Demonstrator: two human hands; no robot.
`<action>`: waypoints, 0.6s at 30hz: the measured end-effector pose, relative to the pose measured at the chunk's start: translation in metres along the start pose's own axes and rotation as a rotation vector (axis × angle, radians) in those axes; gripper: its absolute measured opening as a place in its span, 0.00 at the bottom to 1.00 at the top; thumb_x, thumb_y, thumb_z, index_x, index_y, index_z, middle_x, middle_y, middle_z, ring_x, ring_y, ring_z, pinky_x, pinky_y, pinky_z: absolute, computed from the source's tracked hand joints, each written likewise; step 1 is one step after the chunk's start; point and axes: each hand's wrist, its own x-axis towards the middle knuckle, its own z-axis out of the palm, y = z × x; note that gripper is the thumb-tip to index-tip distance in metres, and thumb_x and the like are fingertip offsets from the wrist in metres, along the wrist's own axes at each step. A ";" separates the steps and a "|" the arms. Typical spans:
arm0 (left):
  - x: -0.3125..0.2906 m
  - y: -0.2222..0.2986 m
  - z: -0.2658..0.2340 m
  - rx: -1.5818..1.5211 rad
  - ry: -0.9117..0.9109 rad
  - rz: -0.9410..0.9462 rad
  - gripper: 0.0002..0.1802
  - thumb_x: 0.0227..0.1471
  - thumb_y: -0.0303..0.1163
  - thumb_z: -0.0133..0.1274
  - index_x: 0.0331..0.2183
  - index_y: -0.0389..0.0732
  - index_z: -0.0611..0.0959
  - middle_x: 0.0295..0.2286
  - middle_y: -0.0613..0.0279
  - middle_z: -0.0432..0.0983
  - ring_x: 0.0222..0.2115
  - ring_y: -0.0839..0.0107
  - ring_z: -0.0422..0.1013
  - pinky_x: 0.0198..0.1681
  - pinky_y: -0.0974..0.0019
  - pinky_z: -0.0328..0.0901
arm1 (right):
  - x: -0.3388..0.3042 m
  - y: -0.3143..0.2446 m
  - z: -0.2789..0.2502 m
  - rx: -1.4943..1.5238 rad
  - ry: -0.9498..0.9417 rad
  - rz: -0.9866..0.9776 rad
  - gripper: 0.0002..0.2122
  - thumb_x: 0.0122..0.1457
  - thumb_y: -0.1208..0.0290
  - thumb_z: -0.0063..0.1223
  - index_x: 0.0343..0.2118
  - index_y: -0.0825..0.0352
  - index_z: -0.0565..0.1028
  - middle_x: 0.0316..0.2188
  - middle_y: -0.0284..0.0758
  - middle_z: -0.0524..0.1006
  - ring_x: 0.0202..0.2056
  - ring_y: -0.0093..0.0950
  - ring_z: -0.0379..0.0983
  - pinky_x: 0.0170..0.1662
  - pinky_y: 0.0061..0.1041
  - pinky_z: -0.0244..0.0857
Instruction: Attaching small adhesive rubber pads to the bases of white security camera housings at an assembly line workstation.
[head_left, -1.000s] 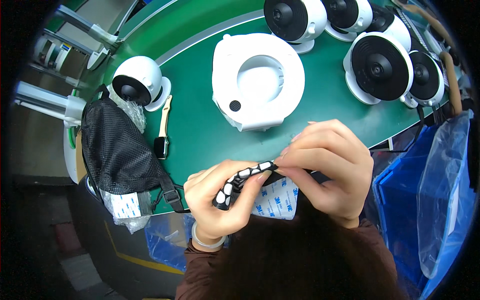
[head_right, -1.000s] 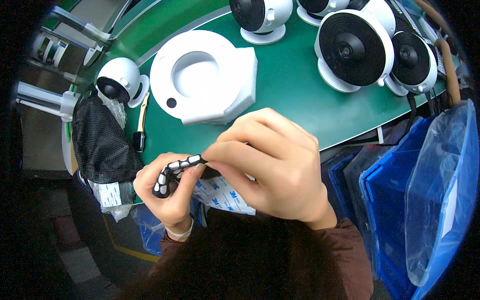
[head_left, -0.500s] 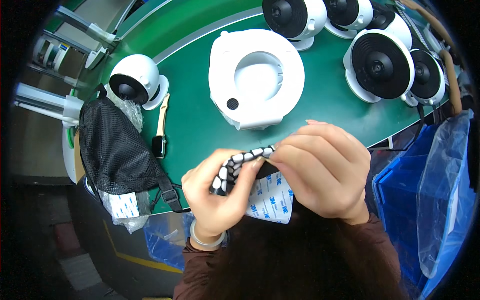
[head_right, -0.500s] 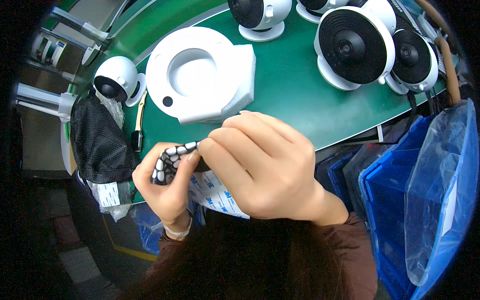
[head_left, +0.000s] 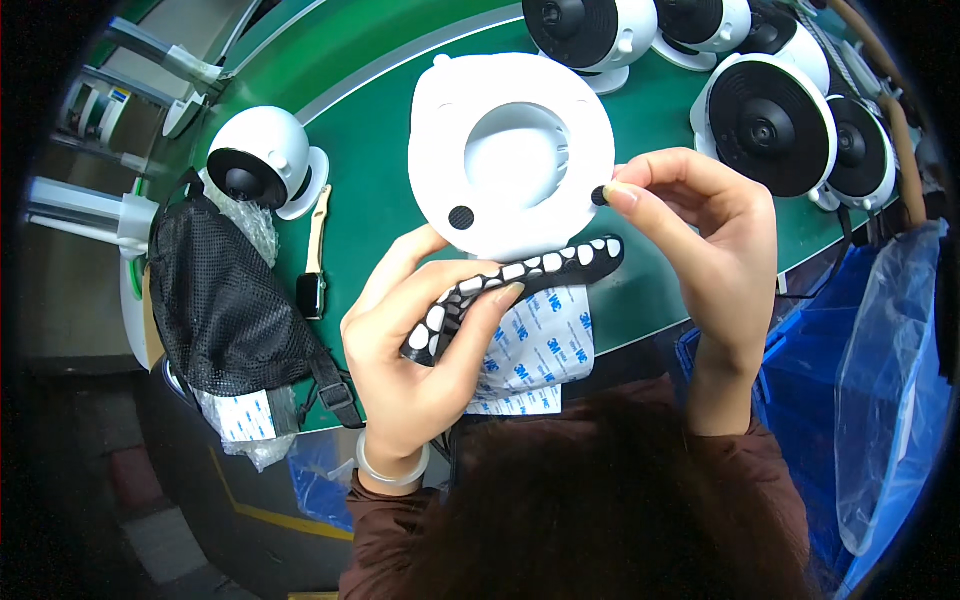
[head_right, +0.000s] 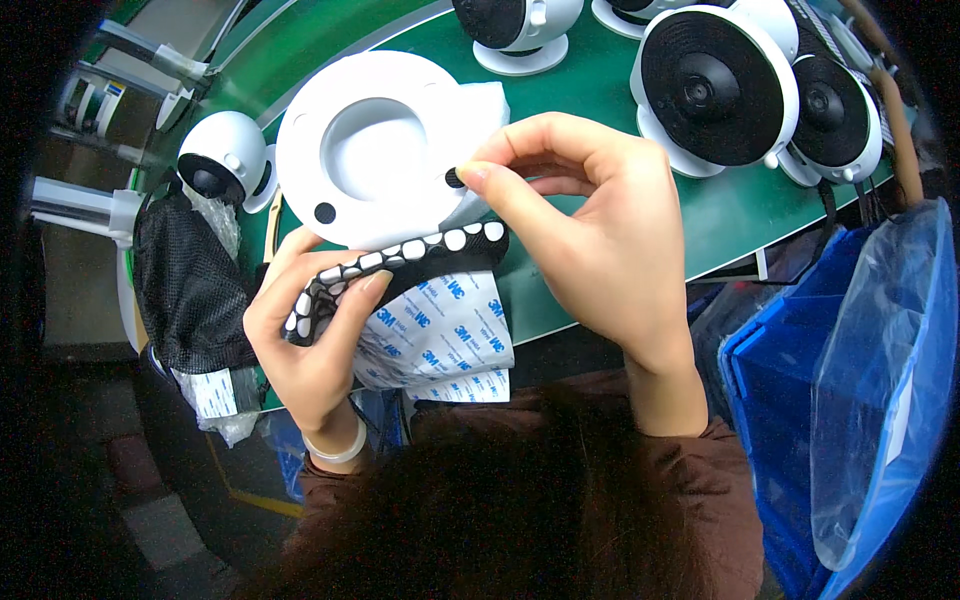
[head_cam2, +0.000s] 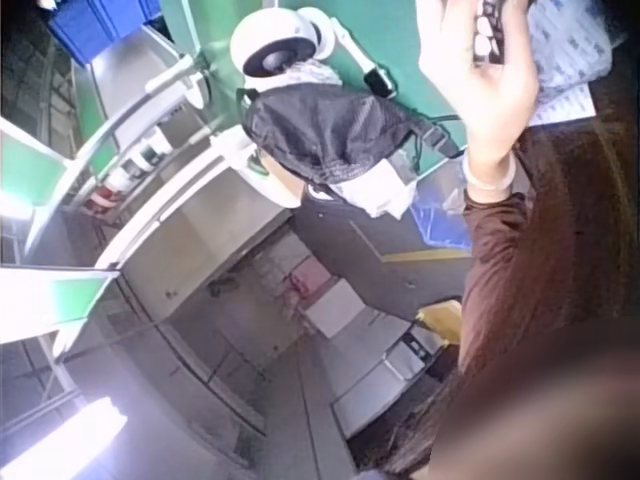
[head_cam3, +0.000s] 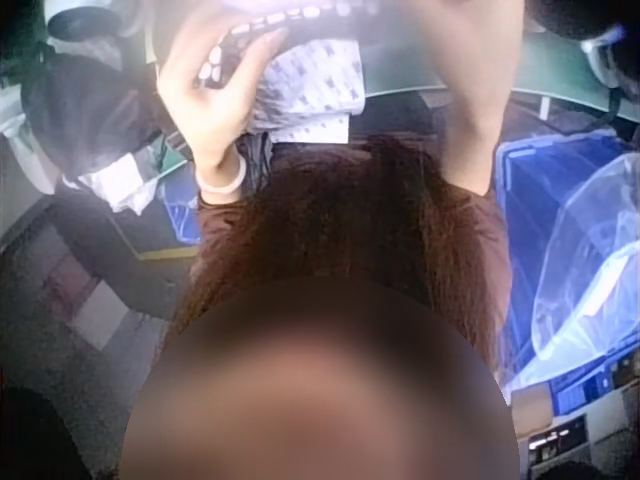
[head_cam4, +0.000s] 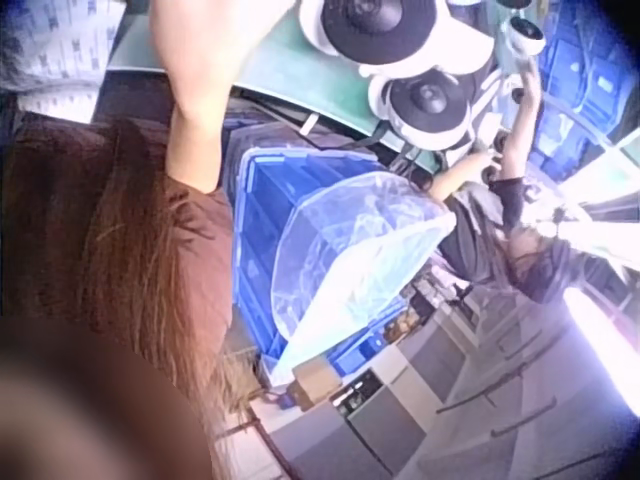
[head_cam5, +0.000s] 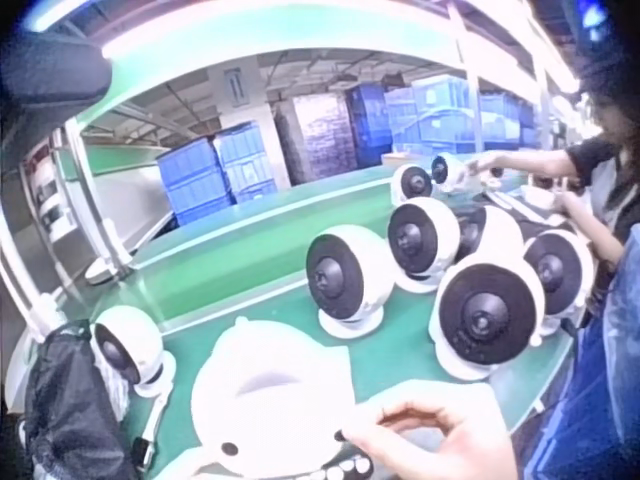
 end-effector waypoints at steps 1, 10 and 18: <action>0.000 -0.001 0.000 -0.004 0.008 0.031 0.09 0.31 0.17 0.56 0.24 0.31 0.78 0.29 0.51 0.72 0.28 0.68 0.70 0.30 0.74 0.63 | 0.000 0.000 0.001 -0.019 -0.003 0.000 0.05 0.45 0.77 0.54 0.24 0.73 0.73 0.22 0.34 0.75 0.25 0.18 0.71 0.30 0.14 0.64; 0.000 0.002 0.002 -0.016 0.008 0.002 0.10 0.31 0.16 0.56 0.25 0.30 0.78 0.30 0.51 0.72 0.28 0.69 0.71 0.31 0.74 0.63 | 0.000 0.000 0.003 -0.137 -0.035 -0.017 0.04 0.44 0.79 0.55 0.23 0.73 0.73 0.22 0.34 0.74 0.26 0.18 0.70 0.33 0.14 0.64; -0.001 0.002 0.001 -0.024 -0.002 -0.018 0.10 0.31 0.15 0.56 0.25 0.30 0.78 0.30 0.51 0.72 0.28 0.69 0.71 0.31 0.74 0.63 | -0.002 0.001 0.008 -0.226 -0.005 -0.070 0.04 0.43 0.79 0.55 0.23 0.73 0.73 0.22 0.34 0.74 0.25 0.18 0.70 0.33 0.14 0.64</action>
